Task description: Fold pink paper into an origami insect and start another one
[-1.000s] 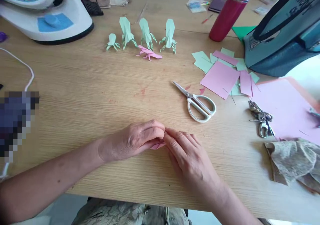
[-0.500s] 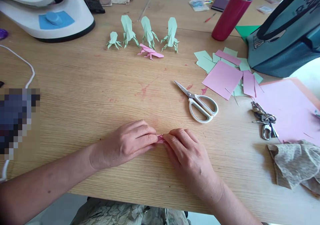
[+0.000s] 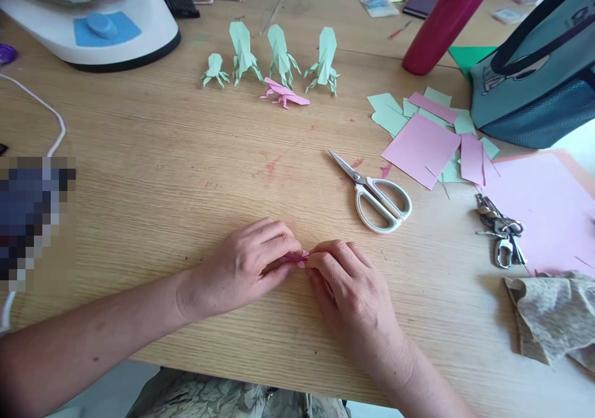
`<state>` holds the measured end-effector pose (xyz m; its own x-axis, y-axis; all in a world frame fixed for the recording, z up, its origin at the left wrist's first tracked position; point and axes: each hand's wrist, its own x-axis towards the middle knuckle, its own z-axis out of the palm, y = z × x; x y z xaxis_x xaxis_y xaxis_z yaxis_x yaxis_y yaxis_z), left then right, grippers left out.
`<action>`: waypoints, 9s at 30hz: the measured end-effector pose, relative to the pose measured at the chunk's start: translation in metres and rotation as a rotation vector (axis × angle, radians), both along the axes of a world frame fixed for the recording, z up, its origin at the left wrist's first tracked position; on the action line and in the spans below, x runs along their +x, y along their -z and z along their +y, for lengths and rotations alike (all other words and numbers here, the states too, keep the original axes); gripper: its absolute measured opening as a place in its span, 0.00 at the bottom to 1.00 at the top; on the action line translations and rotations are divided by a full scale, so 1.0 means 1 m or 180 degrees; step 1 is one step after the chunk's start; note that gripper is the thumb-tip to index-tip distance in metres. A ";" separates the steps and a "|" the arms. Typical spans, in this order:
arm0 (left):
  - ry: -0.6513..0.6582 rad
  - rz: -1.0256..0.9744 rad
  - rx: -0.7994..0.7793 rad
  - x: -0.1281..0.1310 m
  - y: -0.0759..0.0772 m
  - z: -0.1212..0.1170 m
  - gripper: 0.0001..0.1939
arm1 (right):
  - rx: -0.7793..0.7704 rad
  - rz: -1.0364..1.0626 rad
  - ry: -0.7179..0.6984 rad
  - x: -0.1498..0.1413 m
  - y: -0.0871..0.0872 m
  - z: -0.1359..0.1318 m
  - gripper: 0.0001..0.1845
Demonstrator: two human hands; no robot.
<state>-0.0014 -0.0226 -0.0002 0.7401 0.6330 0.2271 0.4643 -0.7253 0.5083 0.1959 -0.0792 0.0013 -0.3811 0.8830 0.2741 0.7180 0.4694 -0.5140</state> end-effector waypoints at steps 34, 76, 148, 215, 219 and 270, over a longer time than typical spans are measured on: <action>0.0007 0.0118 0.0799 -0.006 0.007 -0.009 0.08 | 0.0256 -0.0452 -0.0312 -0.007 -0.005 -0.004 0.09; 0.0371 0.0311 0.0687 -0.015 -0.001 0.004 0.11 | -0.0072 -0.0294 -0.0180 -0.012 0.003 0.008 0.03; -0.0702 0.0296 -0.0109 -0.010 -0.001 -0.013 0.11 | -0.0388 -0.0040 0.0105 -0.021 0.001 0.010 0.05; -0.0155 0.1379 0.1200 -0.026 -0.010 -0.041 0.19 | 0.0157 -0.0352 -0.0964 0.011 0.007 0.005 0.17; -0.0176 0.1713 0.1333 -0.022 -0.011 -0.047 0.21 | 0.0179 -0.0423 -0.1049 0.013 0.006 0.004 0.19; 0.0220 0.1826 0.1399 -0.057 -0.016 -0.029 0.24 | 0.0096 -0.0487 -0.0938 0.010 0.010 0.002 0.20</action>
<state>-0.0581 -0.0519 0.0157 0.8541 0.5199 0.0139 0.5161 -0.8439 -0.1468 0.2057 -0.0776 -0.0082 -0.6577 0.7210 0.2182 0.6167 0.6818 -0.3935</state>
